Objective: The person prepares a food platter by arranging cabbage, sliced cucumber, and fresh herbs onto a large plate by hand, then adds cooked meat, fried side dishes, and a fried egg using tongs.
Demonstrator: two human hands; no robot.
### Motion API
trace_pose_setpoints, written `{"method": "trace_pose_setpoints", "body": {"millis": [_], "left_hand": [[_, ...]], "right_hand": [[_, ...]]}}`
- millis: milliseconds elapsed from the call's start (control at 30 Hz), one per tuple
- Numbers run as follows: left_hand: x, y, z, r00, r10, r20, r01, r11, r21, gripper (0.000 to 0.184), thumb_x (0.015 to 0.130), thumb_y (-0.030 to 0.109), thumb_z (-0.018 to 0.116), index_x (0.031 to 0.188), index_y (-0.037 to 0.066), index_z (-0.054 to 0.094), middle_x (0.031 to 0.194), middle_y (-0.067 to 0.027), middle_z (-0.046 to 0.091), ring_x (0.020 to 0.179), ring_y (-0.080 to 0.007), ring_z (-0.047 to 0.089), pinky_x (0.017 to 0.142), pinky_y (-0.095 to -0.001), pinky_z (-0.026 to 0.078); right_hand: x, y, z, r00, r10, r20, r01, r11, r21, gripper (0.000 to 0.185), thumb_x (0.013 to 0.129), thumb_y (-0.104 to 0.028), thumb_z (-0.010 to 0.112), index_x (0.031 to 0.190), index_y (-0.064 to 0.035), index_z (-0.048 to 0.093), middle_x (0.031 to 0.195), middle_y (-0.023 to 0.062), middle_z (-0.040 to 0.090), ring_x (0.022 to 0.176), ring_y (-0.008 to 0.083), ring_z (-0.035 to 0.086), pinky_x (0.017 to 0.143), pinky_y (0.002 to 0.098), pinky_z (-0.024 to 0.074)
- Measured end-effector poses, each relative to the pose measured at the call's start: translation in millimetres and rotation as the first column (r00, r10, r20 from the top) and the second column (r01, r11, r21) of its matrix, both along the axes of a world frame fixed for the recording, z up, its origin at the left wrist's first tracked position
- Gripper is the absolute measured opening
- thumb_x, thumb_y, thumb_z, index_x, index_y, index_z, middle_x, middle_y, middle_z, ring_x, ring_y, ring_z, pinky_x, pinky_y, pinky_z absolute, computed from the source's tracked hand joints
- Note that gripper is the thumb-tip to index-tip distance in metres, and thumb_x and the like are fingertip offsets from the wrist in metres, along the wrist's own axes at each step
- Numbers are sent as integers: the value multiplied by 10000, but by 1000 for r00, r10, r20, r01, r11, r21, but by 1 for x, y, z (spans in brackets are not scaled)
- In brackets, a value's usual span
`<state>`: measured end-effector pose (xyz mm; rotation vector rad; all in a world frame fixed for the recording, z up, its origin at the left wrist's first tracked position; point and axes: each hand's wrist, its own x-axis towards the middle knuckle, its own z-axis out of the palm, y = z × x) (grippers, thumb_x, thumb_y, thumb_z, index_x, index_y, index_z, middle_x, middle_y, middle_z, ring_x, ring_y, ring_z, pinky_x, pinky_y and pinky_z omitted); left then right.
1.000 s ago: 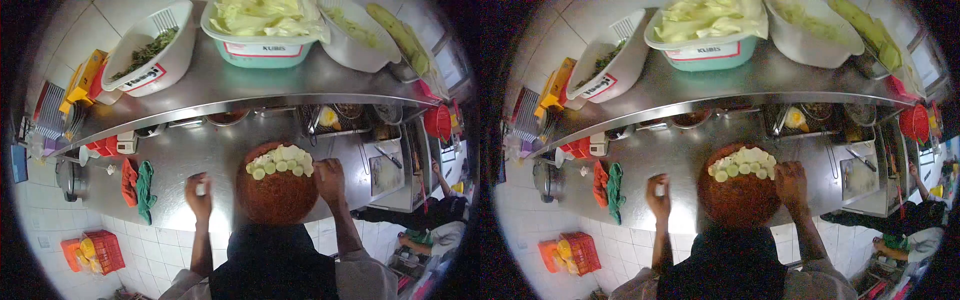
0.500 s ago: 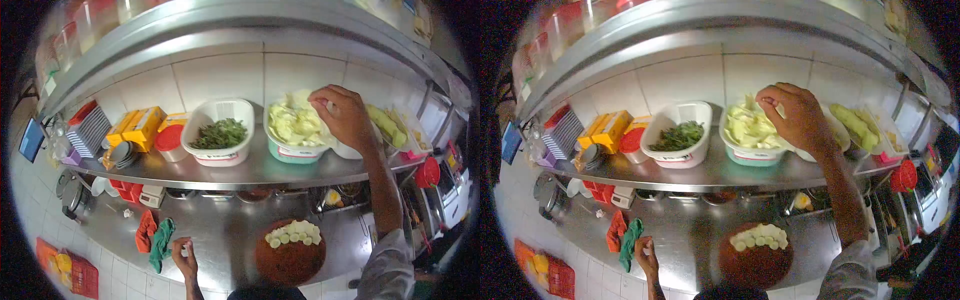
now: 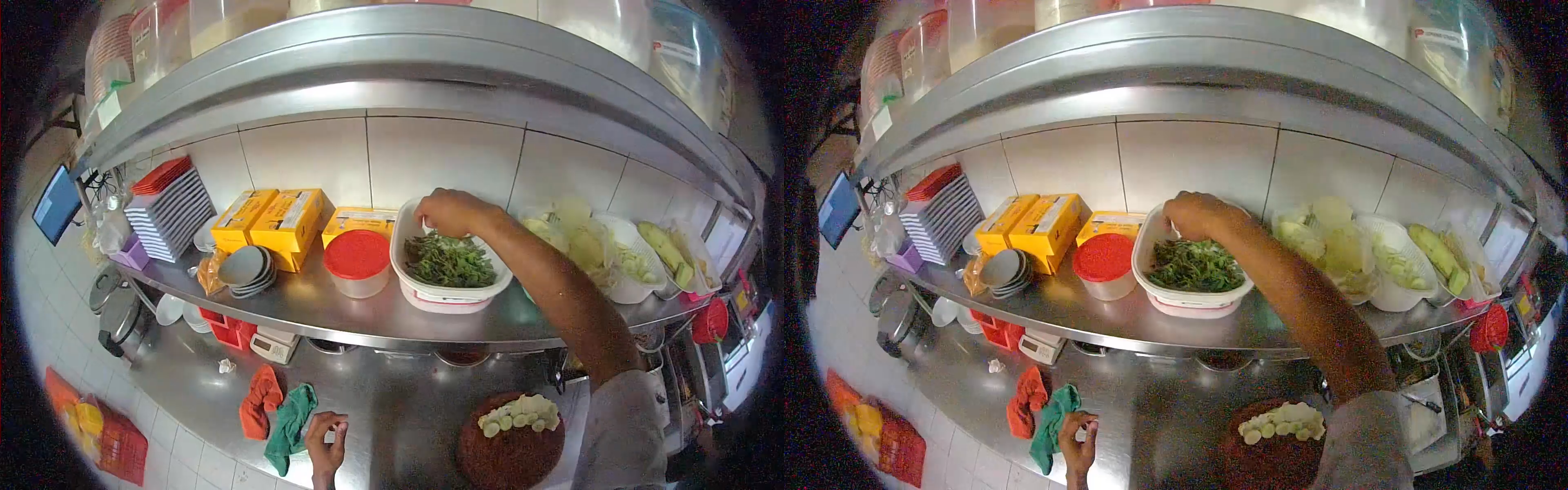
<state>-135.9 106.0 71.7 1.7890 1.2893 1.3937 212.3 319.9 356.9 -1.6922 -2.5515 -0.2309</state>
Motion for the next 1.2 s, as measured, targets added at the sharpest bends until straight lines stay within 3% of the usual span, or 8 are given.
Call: {"method": "trace_pose_setpoints", "body": {"millis": [133,200,467,733,867,1067,1133,1200], "left_hand": [[-11,31,9,984,-162,-75,159,986,-44,154,824,127,710,962,61,715,949,-115,657,895,-252,624,734,-327,497],[-13,38,18,949,-280,-142,278,960,-33,160,819,145,713,958,65,718,972,-108,667,932,-260,635,770,-338,508],[32,54,46,862,-496,-109,501,865,22,395,812,355,741,1089,78,689,1084,-114,666,1004,-277,639,832,-363,505],[26,-18,73,624,-559,545,702,708,-77,1173,712,821,533,1478,-25,263,1455,-167,387,1336,-269,392,1125,-387,265],[-20,-68,32,750,-398,528,647,607,-462,817,862,336,631,1479,-47,257,1500,-142,357,1350,-242,368,1130,-361,235],[-31,-99,-105,898,-298,323,410,301,-861,511,994,304,496,1424,39,420,1439,-195,436,1354,-268,383,1062,-391,369],[-29,-104,-111,758,-429,-491,244,885,-397,566,938,248,619,1410,13,411,1435,-248,411,1374,-398,343,1105,-458,319],[-34,-107,-95,876,-307,-371,159,912,-377,687,852,238,721,1411,0,399,1450,-208,414,1373,-379,352,1111,-464,315]], "right_hand": [[3,-42,17,877,-391,281,364,920,144,191,802,-161,652,932,-23,676,911,152,676,918,309,641,778,452,521],[-4,-122,18,888,-457,47,423,854,303,390,737,-292,745,1000,-23,645,939,140,654,964,301,622,858,449,493],[-16,-219,-52,985,-161,-65,173,880,442,321,687,-124,705,1001,-76,657,853,36,604,1014,263,600,1124,535,266],[-72,-367,-130,942,184,-281,-85,940,331,203,673,-160,765,855,-228,705,931,-48,646,866,195,645,876,440,490],[-97,-417,-247,903,210,-375,-162,975,155,258,695,-263,754,948,-243,708,975,-99,630,1000,175,588,902,418,488],[-102,-428,-372,805,-9,-593,-98,984,-148,187,785,-213,668,968,-201,708,1043,-40,622,1068,217,562,935,432,480],[-98,-424,-360,829,-126,-544,-164,877,-452,215,832,-145,635,1034,-189,693,1085,-14,626,1117,223,554,939,425,481],[-100,-421,-331,812,-102,-574,-209,868,-450,206,806,-120,652,1004,-151,697,1073,11,638,1082,233,575,944,423,469]]}}
